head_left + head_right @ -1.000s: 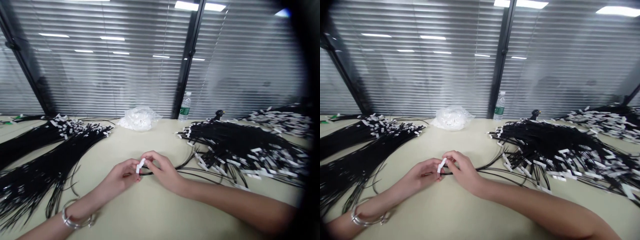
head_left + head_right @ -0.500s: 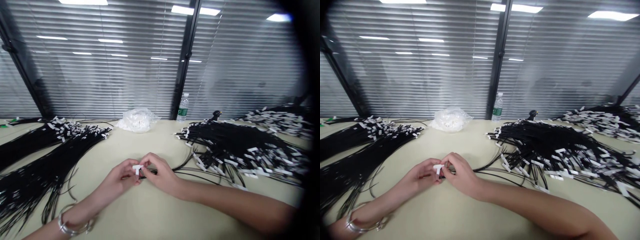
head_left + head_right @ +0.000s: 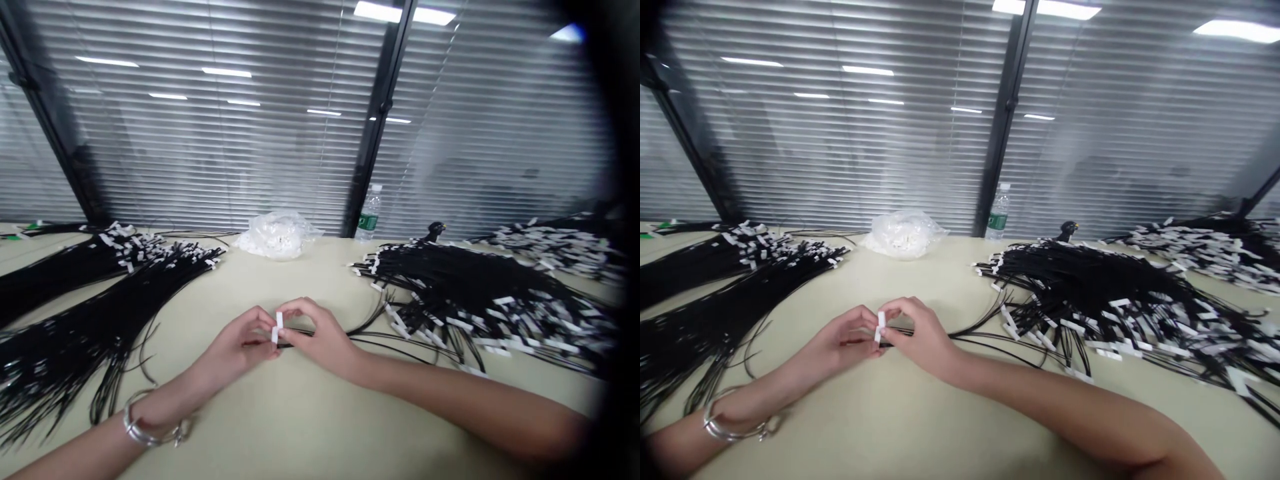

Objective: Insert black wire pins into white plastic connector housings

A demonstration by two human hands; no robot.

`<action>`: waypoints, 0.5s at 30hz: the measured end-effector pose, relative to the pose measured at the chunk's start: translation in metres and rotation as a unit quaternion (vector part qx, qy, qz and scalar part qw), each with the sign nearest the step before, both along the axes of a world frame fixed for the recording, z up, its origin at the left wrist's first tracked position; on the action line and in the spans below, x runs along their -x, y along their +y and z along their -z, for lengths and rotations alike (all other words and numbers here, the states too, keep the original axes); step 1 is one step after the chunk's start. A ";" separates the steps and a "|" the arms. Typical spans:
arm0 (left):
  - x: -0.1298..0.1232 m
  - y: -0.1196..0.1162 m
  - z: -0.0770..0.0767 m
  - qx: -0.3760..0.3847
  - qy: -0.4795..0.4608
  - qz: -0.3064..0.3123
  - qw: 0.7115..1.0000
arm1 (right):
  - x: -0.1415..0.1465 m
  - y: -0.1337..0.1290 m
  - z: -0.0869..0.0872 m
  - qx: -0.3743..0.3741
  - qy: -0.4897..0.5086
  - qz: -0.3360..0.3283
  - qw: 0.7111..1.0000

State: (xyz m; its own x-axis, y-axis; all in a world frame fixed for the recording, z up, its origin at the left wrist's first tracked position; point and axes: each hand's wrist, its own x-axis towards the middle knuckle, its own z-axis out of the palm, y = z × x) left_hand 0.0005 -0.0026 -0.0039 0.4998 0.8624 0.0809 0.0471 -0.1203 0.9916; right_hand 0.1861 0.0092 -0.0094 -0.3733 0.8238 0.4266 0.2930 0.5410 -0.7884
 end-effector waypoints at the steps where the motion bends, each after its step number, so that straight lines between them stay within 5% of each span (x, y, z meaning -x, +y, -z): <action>1: 0.000 0.000 0.000 -0.001 0.006 -0.004 1.000 | 0.000 0.002 0.001 0.008 0.004 0.002 1.000; 15: -0.001 -0.006 -0.008 0.049 0.009 0.009 0.999 | -0.002 0.011 0.010 0.065 0.052 -0.033 0.996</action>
State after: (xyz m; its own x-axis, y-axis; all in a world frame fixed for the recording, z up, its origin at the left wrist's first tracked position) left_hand 0.0020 -0.0081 0.0042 0.5155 0.8568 -0.0130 0.0640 -0.0234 0.9977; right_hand 0.1882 0.0201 -0.0192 -0.3878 0.8499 0.3568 0.1743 0.4477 -0.8770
